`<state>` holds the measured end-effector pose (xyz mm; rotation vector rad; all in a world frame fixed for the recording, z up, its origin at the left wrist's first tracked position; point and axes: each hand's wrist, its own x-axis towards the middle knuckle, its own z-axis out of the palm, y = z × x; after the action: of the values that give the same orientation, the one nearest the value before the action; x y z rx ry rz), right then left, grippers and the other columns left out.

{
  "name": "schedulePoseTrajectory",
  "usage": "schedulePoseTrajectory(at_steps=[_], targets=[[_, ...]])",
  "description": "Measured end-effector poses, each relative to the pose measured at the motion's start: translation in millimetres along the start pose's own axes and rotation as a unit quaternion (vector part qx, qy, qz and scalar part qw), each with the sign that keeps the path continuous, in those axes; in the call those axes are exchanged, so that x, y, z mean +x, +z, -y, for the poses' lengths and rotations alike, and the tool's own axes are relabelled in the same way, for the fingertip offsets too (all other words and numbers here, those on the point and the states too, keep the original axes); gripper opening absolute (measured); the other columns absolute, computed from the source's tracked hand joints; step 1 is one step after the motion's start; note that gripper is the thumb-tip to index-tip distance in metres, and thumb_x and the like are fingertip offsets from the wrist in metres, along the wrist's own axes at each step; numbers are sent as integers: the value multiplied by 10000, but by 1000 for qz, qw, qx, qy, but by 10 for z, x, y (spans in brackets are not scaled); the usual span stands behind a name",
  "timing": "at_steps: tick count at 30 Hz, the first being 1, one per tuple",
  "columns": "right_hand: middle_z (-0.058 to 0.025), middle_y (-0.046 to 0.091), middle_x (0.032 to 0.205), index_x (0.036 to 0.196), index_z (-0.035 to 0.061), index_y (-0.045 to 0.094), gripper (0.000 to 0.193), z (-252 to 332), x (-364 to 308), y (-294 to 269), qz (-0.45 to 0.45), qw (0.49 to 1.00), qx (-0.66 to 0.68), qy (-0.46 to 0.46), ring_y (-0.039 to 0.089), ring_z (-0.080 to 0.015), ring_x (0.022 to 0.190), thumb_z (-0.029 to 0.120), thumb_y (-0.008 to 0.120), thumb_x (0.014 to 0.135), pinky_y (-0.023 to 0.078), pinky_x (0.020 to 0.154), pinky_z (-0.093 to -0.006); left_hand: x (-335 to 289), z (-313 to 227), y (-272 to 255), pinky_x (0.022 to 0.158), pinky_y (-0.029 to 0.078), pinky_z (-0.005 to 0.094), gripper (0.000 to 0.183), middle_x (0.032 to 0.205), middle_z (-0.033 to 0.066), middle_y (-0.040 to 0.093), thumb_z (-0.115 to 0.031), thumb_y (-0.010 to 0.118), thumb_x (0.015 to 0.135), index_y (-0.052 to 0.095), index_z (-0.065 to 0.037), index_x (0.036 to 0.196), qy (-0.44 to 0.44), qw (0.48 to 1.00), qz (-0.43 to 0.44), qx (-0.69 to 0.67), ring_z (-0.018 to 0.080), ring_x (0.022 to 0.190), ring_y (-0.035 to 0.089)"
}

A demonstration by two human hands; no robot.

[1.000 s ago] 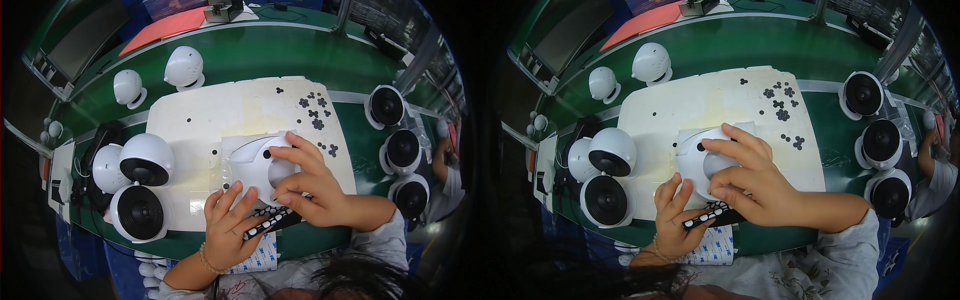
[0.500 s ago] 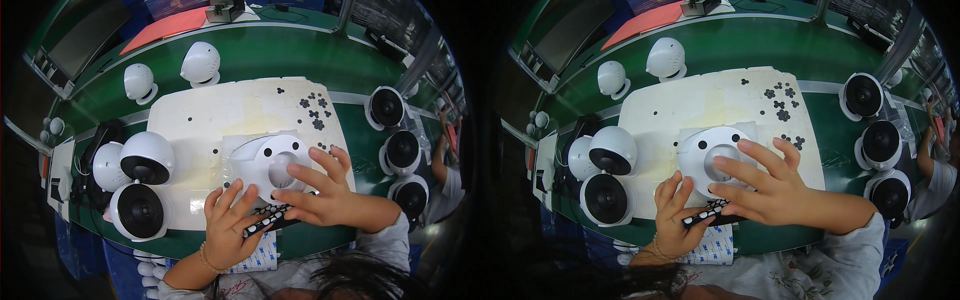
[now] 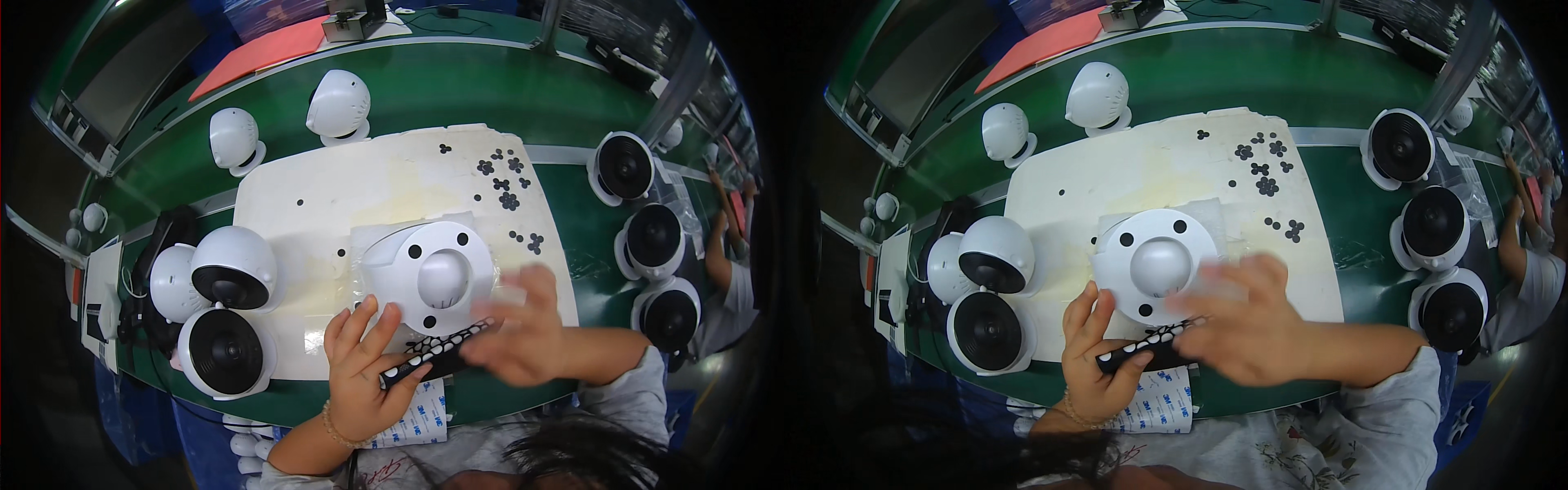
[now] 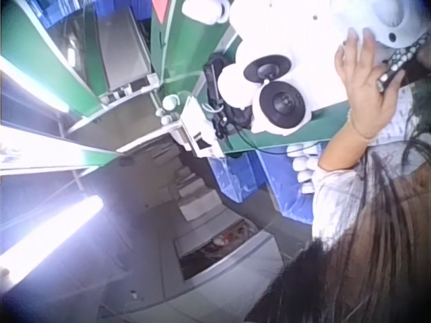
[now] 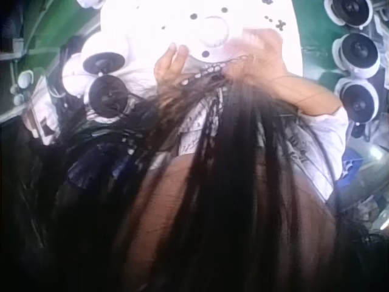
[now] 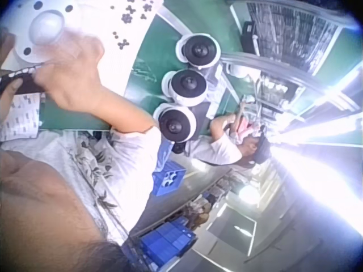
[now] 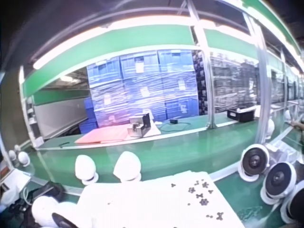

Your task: The person assembles white dome security cameras by hand. They pick up a camera base, peel small black circular stickers from a sheet, and place them into the holes on the base. The person repeats this process for multiple units, moving the finished cameras to the right side of the table.

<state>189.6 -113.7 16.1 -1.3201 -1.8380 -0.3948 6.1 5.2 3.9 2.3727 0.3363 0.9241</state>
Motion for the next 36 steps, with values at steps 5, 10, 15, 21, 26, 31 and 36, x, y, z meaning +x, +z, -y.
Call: schedulePoseTrajectory(at_steps=[5,10,15,21,26,31,36], targets=[[-131,443,1227,830,79,597,74,-167,81,-97,69,967,132,207,287,-343,1217,137,581,787,213,979,-420,-7,-20,10,931,243,446,155,1242,115,491,-149,717,624,606,-42,643,-7,1000,-6,2,299,1205,375],[-124,447,1226,826,82,594,76,-187,73,-88,80,965,133,212,297,-340,1209,141,588,779,217,969,-417,2,-12,21,928,245,445,153,1243,114,490,-147,719,622,609,-44,640,-9,1000,-3,1,297,1206,373],[-93,481,1202,843,110,606,132,-172,50,-107,66,988,25,139,341,-314,1182,161,631,724,212,945,-410,-7,-33,5,934,240,443,150,1245,116,487,-140,721,617,612,-41,645,-4,1000,-2,11,297,1209,371],[-82,525,1139,914,122,608,237,-212,-40,-154,39,990,-120,57,424,-244,1109,180,671,693,238,938,-391,-10,-33,-10,941,233,441,146,1253,121,478,-136,721,618,612,-42,645,-12,1000,8,20,302,1217,358],[-59,580,986,996,59,563,262,-176,-11,-5,28,733,480,481,516,-140,938,162,638,767,394,815,-279,-4,-10,42,926,249,443,142,1255,142,469,-142,718,620,628,-53,683,3,1000,8,-9,321,1209,358],[-42,600,912,979,16,559,226,-497,177,-32,-19,630,588,506,557,-96,805,168,583,813,437,733,-231,-35,3,-34,881,296,433,167,1233,148,485,-137,711,605,651,-65,744,28,998,23,-46,339,1176,382],[-36,591,849,989,2,553,234,-1212,304,-187,-137,752,443,468,553,-97,800,163,559,819,445,712,-249,3,11,-77,864,353,409,220,1198,148,507,-106,716,596,651,-54,800,43,995,59,-68,332,1141,425]])
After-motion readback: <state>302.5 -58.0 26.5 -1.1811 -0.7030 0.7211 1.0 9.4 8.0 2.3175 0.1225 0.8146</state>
